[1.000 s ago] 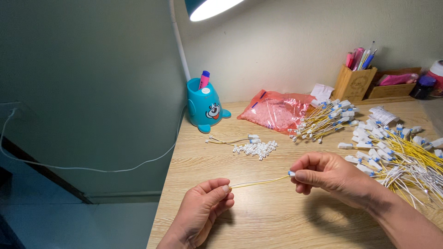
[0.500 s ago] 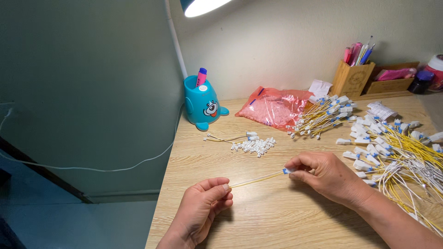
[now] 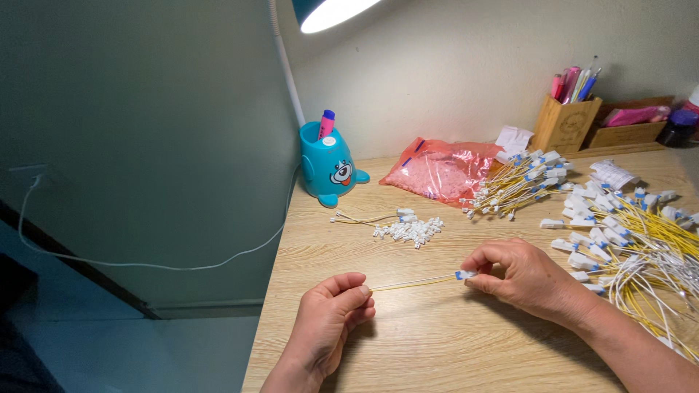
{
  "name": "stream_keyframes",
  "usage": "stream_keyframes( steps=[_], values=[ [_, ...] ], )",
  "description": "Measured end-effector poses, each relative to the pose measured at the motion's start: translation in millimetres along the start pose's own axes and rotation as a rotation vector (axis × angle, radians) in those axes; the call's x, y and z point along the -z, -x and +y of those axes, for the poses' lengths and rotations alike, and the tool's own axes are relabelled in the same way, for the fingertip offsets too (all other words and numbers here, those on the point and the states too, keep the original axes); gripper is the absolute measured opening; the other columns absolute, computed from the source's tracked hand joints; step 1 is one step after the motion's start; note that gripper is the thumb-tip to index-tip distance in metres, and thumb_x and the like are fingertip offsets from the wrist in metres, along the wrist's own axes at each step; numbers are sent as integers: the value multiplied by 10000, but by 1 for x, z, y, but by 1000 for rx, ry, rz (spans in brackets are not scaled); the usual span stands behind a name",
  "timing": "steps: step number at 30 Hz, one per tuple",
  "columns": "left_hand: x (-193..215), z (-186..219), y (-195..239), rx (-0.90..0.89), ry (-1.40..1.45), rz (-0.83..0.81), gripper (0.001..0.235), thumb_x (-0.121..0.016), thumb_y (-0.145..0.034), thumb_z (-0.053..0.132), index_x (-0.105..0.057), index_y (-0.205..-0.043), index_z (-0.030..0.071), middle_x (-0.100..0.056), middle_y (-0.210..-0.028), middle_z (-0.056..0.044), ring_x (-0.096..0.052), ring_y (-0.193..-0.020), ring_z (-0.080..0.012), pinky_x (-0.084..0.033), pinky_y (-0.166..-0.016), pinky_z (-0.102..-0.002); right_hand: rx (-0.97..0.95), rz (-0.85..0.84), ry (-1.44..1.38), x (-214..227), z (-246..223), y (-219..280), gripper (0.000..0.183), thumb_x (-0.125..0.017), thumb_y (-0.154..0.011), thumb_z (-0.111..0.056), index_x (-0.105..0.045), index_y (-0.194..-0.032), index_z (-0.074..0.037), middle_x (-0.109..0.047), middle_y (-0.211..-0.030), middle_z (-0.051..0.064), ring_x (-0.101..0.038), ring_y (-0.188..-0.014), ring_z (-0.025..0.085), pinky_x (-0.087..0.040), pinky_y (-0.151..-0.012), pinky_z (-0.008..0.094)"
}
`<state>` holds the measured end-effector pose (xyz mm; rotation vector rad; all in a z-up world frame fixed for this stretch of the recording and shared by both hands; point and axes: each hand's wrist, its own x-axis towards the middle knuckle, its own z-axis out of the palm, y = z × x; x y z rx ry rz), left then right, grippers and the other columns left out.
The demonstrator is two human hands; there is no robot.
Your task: The person assembles fiber optic patch cords by hand on a wooden desk. They repeatedly pick up yellow fiber optic cables and white plastic connectors, insert the cable ends into the connectors, and place the finished assemblies onto a growing pile on the right side of the workspace.
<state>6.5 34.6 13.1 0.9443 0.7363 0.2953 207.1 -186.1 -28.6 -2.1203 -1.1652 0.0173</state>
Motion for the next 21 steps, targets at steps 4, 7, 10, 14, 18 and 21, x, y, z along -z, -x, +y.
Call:
stream_keyframes(
  steps=[4,7,10,14,18,21],
  values=[
    [4,-2,-5,-9,19,-21,211,-662,-811,-117,-631,-1012,-63,-606,-776,-190,-577,-649,-236,-548,-627,-310,-17,-13,-25,-2,3,-1,87,-804,-692,-233,-802,-761,-179,-777,-647,-70,-663,-565,57,-524,-576,228],
    [2,-5,-10,-68,-50,-14,231,-689,-804,-107,-636,-1025,-63,-628,-766,-202,-590,-602,-256,-549,-601,-312,72,2,23,0,1,-2,82,-793,-694,-252,-769,-744,-191,-764,-627,-79,-664,-539,61,-509,-563,242],
    [-4,-7,-10,-140,-238,12,162,-644,-842,-76,-656,-1000,-43,-604,-687,-154,-576,-567,-211,-540,-558,-300,112,-12,99,-1,3,-1,128,-822,-688,-300,-742,-735,-211,-722,-620,-92,-638,-535,81,-494,-592,259],
    [-6,-10,-13,-185,-432,14,160,-643,-850,-1,-686,-1002,-24,-622,-636,-131,-563,-530,-182,-503,-566,-266,193,32,111,-5,11,-1,152,-812,-703,-318,-707,-748,-218,-679,-670,-85,-630,-630,111,-471,-630,278],
    [-10,-11,-11,-214,-600,79,153,-671,-831,60,-755,-959,50,-695,-691,-63,-618,-569,-127,-575,-557,-239,105,-45,163,-8,23,-4,154,-801,-703,-390,-767,-794,-271,-743,-734,-142,-670,-733,80,-421,-770,291],
    [-10,-12,-12,-224,-669,105,220,-692,-830,96,-763,-1038,111,-722,-736,-38,-670,-598,-119,-601,-609,-232,-57,-122,171,-7,20,-6,172,-814,-699,-398,-788,-845,-312,-734,-772,-150,-621,-818,77,-394,-853,263]
  ],
)
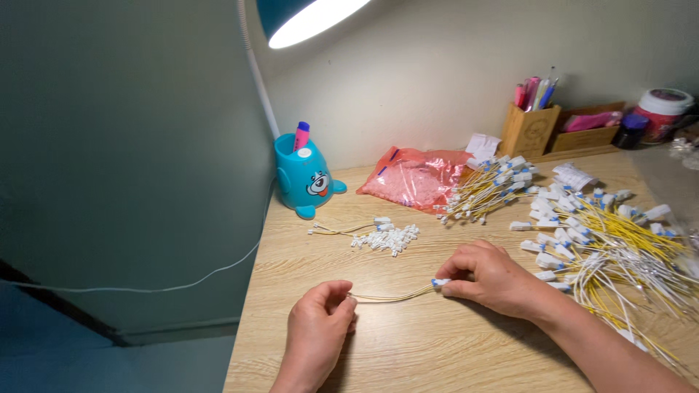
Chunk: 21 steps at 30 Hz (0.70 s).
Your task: The person assembles fiber optic patch cords by hand on a wooden desk. They repeatedly pick up yellow fiber optic cables and white plastic connectors, insert the cable ends into the connectors, and place the finished assemblies onto a growing pile on the right side of the workspace.
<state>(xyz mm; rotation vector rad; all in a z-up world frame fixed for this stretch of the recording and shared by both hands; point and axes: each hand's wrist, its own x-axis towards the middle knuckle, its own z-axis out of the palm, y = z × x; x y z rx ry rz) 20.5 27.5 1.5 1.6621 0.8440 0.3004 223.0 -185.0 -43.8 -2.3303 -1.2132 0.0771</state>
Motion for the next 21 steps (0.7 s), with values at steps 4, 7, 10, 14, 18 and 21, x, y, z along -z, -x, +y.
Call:
stream_keyframes(
  steps=[4,7,10,14,18,21],
  values=[
    [-5,-18,-15,5,109,-34,335,-695,-815,46,-724,-1147,78,-774,-974,-111,-666,-619,-152,-600,-630,-266,-20,-10,-4,11,-16,6,173,-770,-723,-398,-767,-847,-277,-742,-843,-120,-615,-888,121,-396,-880,295],
    [-9,-26,-22,12,85,44,397,-749,-760,9,-732,-1148,89,-773,-1041,-125,-670,-563,-191,-576,-640,-286,-60,-49,-45,21,-25,12,219,-774,-730,-358,-748,-914,-243,-676,-827,-85,-554,-882,139,-394,-837,288],
    [-14,-22,-16,-30,346,112,372,-675,-782,-93,-692,-1140,7,-675,-1174,-278,-564,-464,-268,-482,-436,-353,-69,-18,-149,55,-44,24,440,-805,-692,-298,-702,-1097,-161,-664,-897,0,-611,-830,151,-475,-756,270],
    [-9,-10,4,16,369,165,299,-635,-861,-84,-698,-1145,-19,-631,-884,-215,-501,-526,-313,-390,-424,-384,-451,170,-168,125,-53,46,256,-672,-839,-249,-739,-1075,-179,-698,-1040,-31,-654,-934,92,-520,-866,246],
    [-9,-17,4,-118,275,175,252,-654,-827,-35,-737,-1059,14,-719,-1003,-81,-547,-507,-249,-351,-361,-315,-788,143,83,149,-33,55,217,-685,-856,-284,-776,-1047,-235,-767,-1101,-71,-712,-957,116,-514,-892,293],
    [-14,-43,-12,-178,253,141,278,-700,-789,-35,-770,-1042,56,-765,-930,-59,-590,-484,-222,-363,-394,-269,-704,2,277,126,-9,53,196,-644,-835,-362,-801,-920,-279,-782,-989,-109,-708,-915,116,-503,-812,311]
  ],
)
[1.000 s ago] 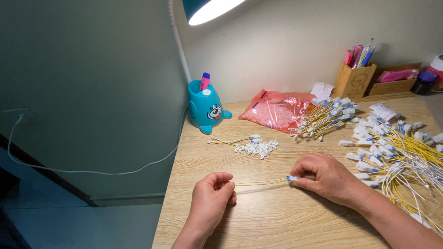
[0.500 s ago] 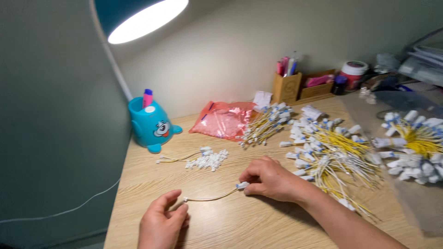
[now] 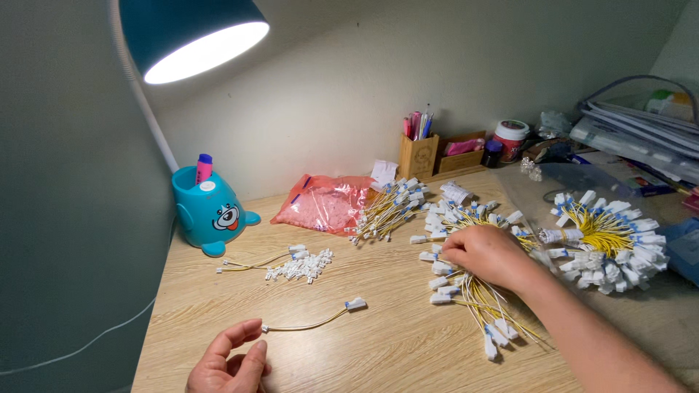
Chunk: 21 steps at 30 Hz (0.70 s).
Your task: The person assembles fiber optic patch cords by hand on a wooden desk. They repeatedly pick up yellow fiber optic cables and white plastic connectors, insert the cable ends into the connectors, and place the finished assemblies onto a growing pile on the right side of the workspace.
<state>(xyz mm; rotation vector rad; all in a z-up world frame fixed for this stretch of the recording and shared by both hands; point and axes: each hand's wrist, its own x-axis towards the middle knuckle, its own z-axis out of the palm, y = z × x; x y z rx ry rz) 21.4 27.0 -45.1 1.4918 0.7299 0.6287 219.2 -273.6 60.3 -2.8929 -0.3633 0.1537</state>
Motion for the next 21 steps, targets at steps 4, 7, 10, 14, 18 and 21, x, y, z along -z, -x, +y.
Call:
stream_keyframes(
  steps=[4,7,10,14,18,21],
  values=[
    [3,26,17,78,-55,25,234,-714,-800,32,-787,-1015,89,-753,-914,-32,-606,-506,-206,-374,-366,-286,-27,-35,133,-15,-1,-12,254,-566,-843,-355,-804,-914,-303,-760,-1020,-134,-691,-949,149,-509,-828,358],
    [10,27,16,72,-51,-42,248,-704,-798,51,-795,-1022,100,-762,-923,-9,-617,-540,-185,-437,-556,-247,-16,-31,255,-24,1,-20,249,-532,-811,-312,-681,-633,-222,-715,-734,-22,-654,-723,204,-452,-663,359],
    [13,36,21,74,-17,-137,261,-676,-814,74,-760,-1061,91,-768,-986,-26,-629,-576,-172,-503,-578,-265,-9,-41,284,-21,1,-19,254,-518,-806,-275,-516,-564,-200,-599,-582,-30,-537,-586,164,-392,-579,332],
    [15,55,31,66,-41,-163,275,-652,-815,100,-755,-1070,122,-738,-970,-10,-619,-594,-137,-550,-629,-246,-61,147,22,1,5,-14,208,-555,-866,-342,-742,-862,-250,-773,-920,-35,-690,-836,212,-497,-738,365],
    [13,57,34,74,99,-199,311,-663,-822,84,-726,-1127,96,-722,-876,-61,-588,-595,-165,-544,-616,-272,306,716,-393,17,38,-16,141,-670,-1025,-163,-694,-1091,-40,-605,-725,69,-478,-603,177,-366,-509,343],
    [8,59,40,105,129,-234,320,-693,-817,113,-719,-1135,91,-687,-794,-75,-615,-567,-177,-439,-385,-283,609,841,-762,38,22,6,88,-588,-1153,-25,-582,-1203,47,-636,-1079,138,-567,-932,146,-472,-912,263]
  ],
)
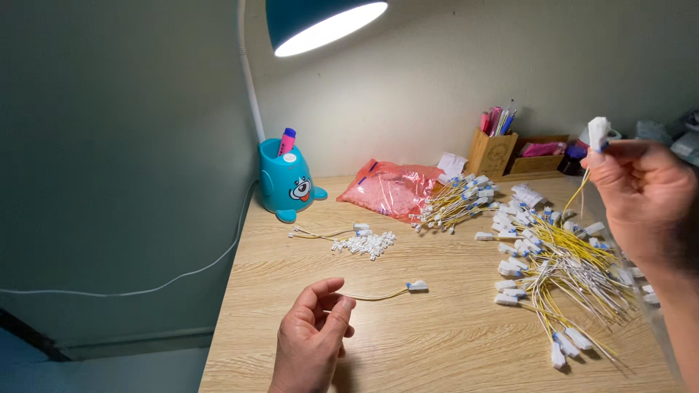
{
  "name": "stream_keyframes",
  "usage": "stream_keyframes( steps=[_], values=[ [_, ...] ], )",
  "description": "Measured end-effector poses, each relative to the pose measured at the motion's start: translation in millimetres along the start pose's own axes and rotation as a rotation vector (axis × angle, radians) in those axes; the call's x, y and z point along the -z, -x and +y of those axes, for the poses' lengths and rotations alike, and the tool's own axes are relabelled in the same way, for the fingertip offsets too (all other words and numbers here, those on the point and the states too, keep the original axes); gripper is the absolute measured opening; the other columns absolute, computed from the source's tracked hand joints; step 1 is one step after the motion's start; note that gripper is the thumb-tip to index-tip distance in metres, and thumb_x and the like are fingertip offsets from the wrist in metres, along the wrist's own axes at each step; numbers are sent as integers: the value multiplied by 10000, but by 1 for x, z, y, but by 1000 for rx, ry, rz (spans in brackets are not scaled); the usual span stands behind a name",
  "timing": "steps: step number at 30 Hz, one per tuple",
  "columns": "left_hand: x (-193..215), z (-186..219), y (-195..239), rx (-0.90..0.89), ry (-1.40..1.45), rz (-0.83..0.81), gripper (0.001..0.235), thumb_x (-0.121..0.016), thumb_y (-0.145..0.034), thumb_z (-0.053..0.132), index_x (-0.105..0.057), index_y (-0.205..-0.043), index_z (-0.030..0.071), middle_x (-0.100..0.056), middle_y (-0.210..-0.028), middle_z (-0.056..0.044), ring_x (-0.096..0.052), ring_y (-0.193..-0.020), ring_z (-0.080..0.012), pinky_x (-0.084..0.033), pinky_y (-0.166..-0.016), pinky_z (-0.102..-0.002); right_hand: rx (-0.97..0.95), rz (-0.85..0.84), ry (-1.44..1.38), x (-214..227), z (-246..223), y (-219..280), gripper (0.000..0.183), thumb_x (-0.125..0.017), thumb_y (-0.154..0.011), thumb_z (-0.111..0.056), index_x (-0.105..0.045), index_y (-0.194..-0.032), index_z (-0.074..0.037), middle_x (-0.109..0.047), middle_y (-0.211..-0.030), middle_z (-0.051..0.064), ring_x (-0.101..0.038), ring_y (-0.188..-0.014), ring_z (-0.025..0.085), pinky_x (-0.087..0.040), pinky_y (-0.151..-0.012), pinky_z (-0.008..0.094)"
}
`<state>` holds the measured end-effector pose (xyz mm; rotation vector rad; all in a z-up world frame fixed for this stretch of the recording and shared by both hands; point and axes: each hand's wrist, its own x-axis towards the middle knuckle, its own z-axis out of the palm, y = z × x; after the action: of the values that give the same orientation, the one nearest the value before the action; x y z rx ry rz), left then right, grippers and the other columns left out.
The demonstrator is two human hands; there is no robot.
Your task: The person assembles fiber optic patch cords by hand on a wooden desk. They repeatedly pick up yellow fiber optic cables and white plastic connectors, insert the cable ends into the connectors, and place the finished assemblies onto a growing pile on the right side of the workspace.
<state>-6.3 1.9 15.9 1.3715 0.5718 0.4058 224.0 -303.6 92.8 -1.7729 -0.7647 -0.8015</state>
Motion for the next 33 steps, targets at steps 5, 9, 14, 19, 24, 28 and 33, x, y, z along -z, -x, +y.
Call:
stream_keyframes(
  steps=[5,9,14,19,24,28,33],
  values=[
    [-16,-25,-3,10,207,-59,300,-719,-792,79,-770,-1070,-21,-808,-847,-173,-690,-692,-218,-511,-544,-305,-462,-264,-449,-57,-84,48,152,-651,-880,-75,-683,-932,64,-673,-739,175,-571,-575,211,-486,-562,320],
    [-24,-38,0,165,360,-135,295,-722,-811,82,-780,-1081,-24,-793,-924,-174,-726,-798,-263,-575,-721,-349,-906,-566,-626,-113,-100,107,191,-737,-838,-41,-679,-707,85,-635,-538,198,-562,-448,239,-441,-440,332],
    [-23,-38,6,129,333,-290,322,-722,-823,40,-758,-1137,-26,-688,-710,-161,-634,-633,-182,-558,-605,-263,-1006,-606,-584,-136,-108,123,153,-756,-808,-18,-713,-761,121,-689,-554,276,-585,-452,290,-459,-435,350],
    [-26,-30,10,189,346,-310,297,-751,-797,7,-783,-1084,-58,-705,-709,-190,-655,-625,-218,-542,-563,-291,-1086,-647,-600,-131,-107,116,164,-775,-799,-27,-646,-827,69,-675,-569,270,-590,-452,310,-430,-437,344],
    [-18,-32,12,352,397,-397,207,-704,-839,-38,-706,-1043,-77,-621,-746,-165,-607,-638,-239,-572,-595,-346,-1008,-830,-533,-123,-104,96,507,-727,-771,-133,-674,-1264,-24,-711,-856,147,-575,-654,198,-497,-593,305],
    [-22,-35,15,374,422,-343,119,-733,-836,-16,-694,-926,-83,-597,-748,-162,-560,-597,-247,-534,-517,-372,-937,-836,-719,-124,-81,106,191,-745,-802,-100,-737,-920,49,-667,-689,147,-546,-535,210,-414,-506,310],
    [-18,-22,21,395,314,-388,117,-737,-850,76,-647,-851,3,-584,-700,-121,-583,-583,-199,-516,-515,-299,-937,-920,-742,-117,-84,104,174,-703,-842,-116,-692,-919,40,-677,-717,176,-593,-545,227,-478,-510,308]
  ],
)
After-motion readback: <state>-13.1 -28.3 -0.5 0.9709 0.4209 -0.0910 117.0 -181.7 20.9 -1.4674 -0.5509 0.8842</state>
